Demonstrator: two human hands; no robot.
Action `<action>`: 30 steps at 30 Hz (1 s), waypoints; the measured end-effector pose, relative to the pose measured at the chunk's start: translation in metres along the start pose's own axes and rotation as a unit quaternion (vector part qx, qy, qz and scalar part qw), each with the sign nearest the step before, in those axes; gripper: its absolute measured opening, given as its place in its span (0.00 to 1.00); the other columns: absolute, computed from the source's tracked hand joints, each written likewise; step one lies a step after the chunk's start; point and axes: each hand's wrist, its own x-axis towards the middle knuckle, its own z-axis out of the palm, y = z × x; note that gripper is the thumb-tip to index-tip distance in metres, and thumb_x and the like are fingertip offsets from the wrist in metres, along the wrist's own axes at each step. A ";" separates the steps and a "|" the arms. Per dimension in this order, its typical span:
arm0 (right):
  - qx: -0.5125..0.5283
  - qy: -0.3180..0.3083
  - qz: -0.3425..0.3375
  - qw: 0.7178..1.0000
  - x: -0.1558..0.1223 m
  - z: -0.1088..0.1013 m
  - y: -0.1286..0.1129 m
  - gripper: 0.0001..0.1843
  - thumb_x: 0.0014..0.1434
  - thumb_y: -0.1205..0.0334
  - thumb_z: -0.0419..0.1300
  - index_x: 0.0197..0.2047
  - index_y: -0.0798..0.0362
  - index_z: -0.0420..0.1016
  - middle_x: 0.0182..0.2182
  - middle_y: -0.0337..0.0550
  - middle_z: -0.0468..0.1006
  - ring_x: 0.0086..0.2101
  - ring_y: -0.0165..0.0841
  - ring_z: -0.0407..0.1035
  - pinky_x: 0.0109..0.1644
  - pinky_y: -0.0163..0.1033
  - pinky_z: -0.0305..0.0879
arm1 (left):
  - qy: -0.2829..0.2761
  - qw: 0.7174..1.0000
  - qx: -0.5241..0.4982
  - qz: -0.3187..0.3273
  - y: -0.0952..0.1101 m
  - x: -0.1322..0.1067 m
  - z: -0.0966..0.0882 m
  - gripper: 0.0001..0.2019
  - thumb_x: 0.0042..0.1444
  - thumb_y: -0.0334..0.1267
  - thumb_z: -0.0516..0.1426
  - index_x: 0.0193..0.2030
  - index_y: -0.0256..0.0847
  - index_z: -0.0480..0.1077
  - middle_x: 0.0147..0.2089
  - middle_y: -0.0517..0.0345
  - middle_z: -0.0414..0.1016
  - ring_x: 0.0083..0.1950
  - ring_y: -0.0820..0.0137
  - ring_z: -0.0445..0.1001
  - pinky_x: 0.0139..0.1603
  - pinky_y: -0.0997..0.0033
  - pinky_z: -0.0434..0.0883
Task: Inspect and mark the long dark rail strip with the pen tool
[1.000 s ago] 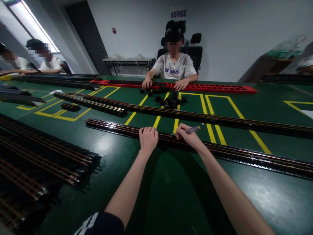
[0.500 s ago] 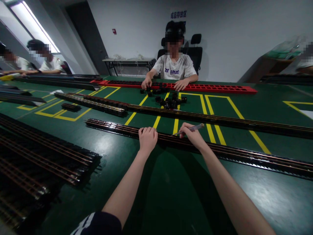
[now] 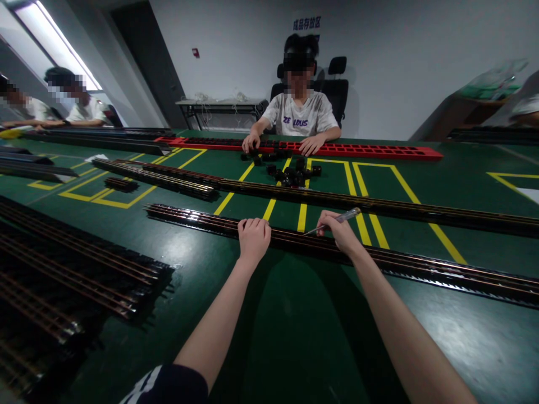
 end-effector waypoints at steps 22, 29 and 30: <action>0.018 -0.002 -0.005 1.000 0.002 -0.004 0.009 0.11 0.48 0.64 0.54 0.16 0.52 0.63 0.14 0.35 0.67 0.19 0.27 0.62 0.26 0.34 0.58 | 0.000 1.000 0.009 -0.001 0.000 0.000 0.000 0.15 0.62 0.34 0.45 0.36 0.40 0.72 0.40 0.54 0.79 0.44 0.65 0.73 0.55 0.58 0.57; 0.011 -0.005 -0.002 1.000 0.001 -0.003 0.005 0.11 0.48 0.63 0.55 0.17 0.52 0.63 0.15 0.34 0.66 0.19 0.27 0.62 0.28 0.35 0.59 | 0.001 1.000 0.000 -0.002 0.001 0.001 0.000 0.15 0.62 0.34 0.45 0.35 0.41 0.72 0.40 0.55 0.79 0.43 0.65 0.73 0.54 0.57 0.58; 0.010 -0.005 -0.003 1.000 0.001 -0.003 0.006 0.11 0.48 0.63 0.55 0.17 0.52 0.63 0.14 0.34 0.66 0.19 0.27 0.62 0.28 0.35 0.59 | 0.000 1.000 0.000 -0.002 0.001 0.000 0.000 0.15 0.62 0.34 0.45 0.35 0.41 0.72 0.40 0.55 0.79 0.44 0.65 0.73 0.55 0.57 0.58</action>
